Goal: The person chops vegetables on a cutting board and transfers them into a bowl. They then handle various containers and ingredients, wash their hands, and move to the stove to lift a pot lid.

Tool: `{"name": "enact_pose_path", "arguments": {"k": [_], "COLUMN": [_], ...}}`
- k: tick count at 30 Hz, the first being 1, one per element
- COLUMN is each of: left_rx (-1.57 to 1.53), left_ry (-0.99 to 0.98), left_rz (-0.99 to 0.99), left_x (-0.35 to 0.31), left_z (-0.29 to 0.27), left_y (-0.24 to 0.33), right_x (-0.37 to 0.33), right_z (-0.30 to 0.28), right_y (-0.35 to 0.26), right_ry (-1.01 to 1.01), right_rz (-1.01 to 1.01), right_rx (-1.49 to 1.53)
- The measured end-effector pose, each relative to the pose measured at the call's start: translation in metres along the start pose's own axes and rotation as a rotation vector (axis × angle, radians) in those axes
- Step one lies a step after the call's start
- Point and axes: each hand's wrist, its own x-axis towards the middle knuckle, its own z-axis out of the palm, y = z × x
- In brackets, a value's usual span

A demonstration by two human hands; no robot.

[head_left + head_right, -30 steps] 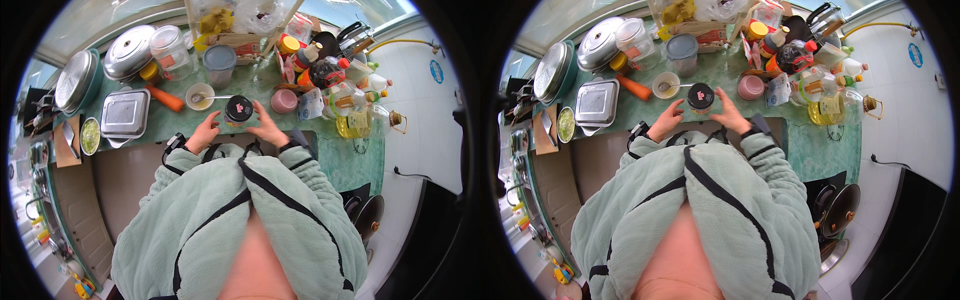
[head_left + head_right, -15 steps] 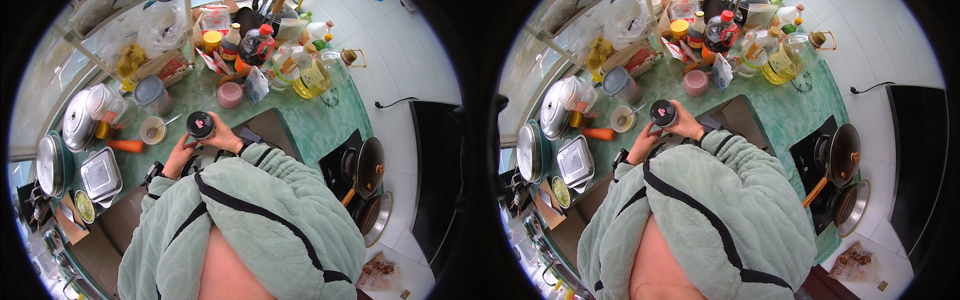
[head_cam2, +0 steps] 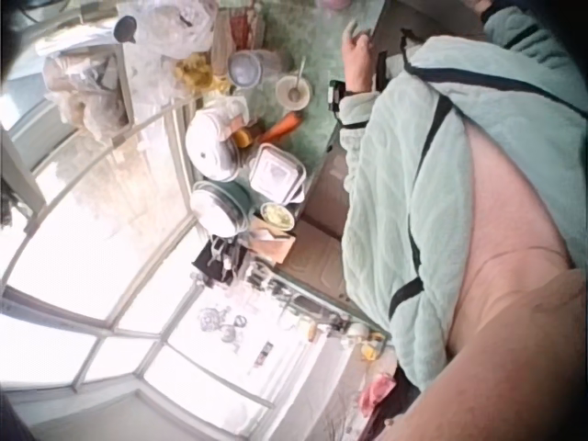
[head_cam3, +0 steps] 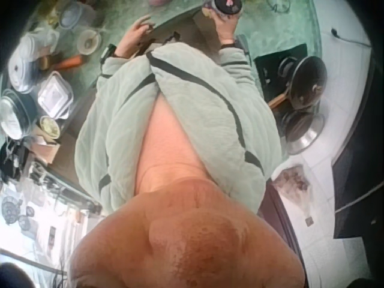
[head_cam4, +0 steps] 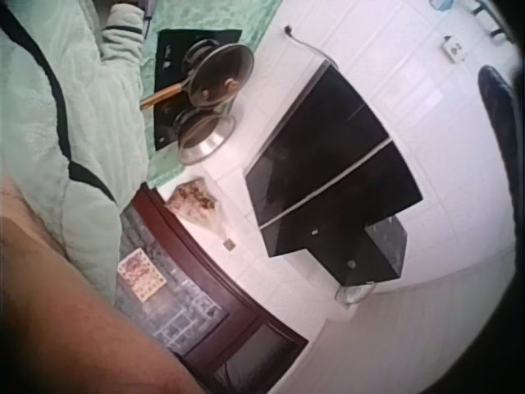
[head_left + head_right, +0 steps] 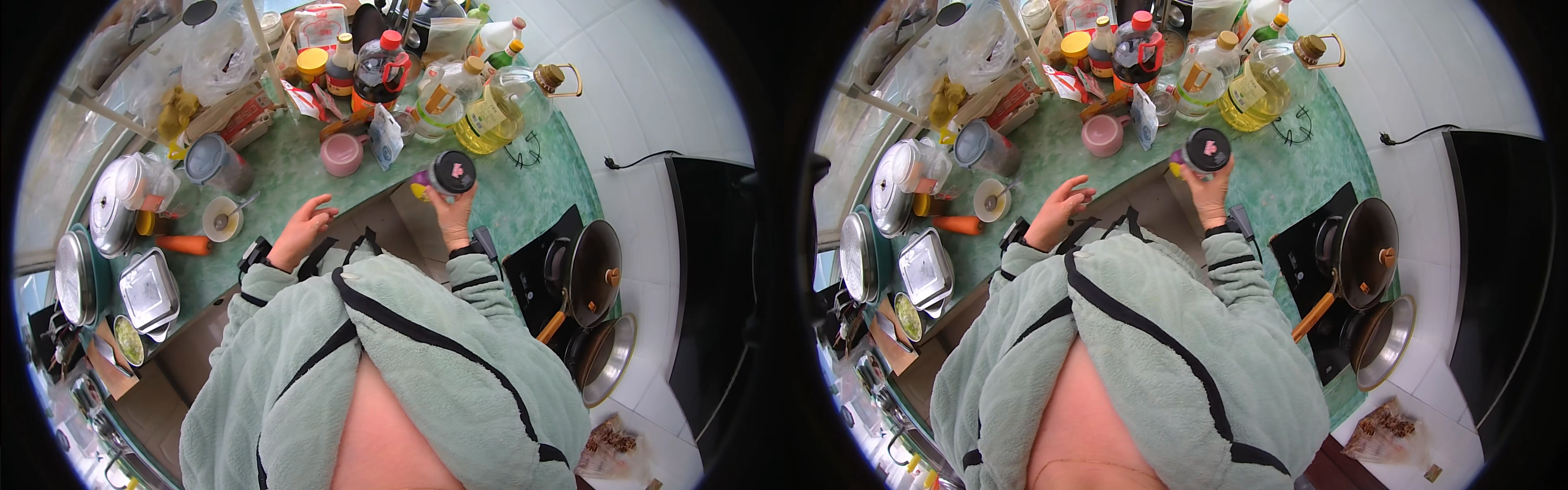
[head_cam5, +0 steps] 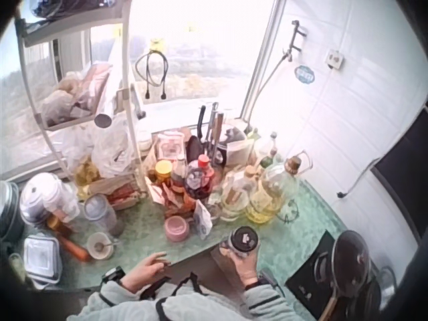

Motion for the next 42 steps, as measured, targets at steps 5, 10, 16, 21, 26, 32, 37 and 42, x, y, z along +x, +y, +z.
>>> {"name": "enact_pose_path", "arguments": {"k": [5, 10, 16, 21, 26, 32, 37, 42], "left_rx": [-0.068, -0.141, -0.248, -0.331, -0.357, -0.365, -0.431, -0.468], "left_ry": [0.211, 0.399, 0.565, 0.661, 0.691, 0.686, 0.734, 0.711], "left_rz": [-0.015, 0.052, 0.144, 0.163, 0.177, 0.209, 0.255, 0.262], "left_x": [-0.019, -0.047, -0.079, -0.097, -0.104, -0.103, -0.108, -0.107], "left_z": [-0.011, -0.024, -0.04, -0.048, -0.057, -0.072, -0.092, -0.106], "left_y": [-0.003, -0.003, -0.01, -0.019, -0.024, -0.026, -0.029, -0.028], "right_x": [0.048, 0.083, 0.11, 0.113, 0.119, 0.097, 0.027, 0.016], "right_z": [-0.031, -0.028, -0.018, -0.021, -0.02, -0.036, -0.013, 0.135], "right_y": [0.025, 0.058, 0.089, 0.092, 0.095, 0.072, -0.017, -0.122], "right_ry": [0.1, 0.131, 0.127, 0.125, 0.092, 0.113, -0.046, -0.617], "right_rz": [-0.14, -0.108, -0.053, -0.183, -0.183, -0.181, 0.032, -0.267], "right_rx": [-0.09, -0.025, 0.136, 0.105, 0.07, -0.226, -0.342, -0.14]}}
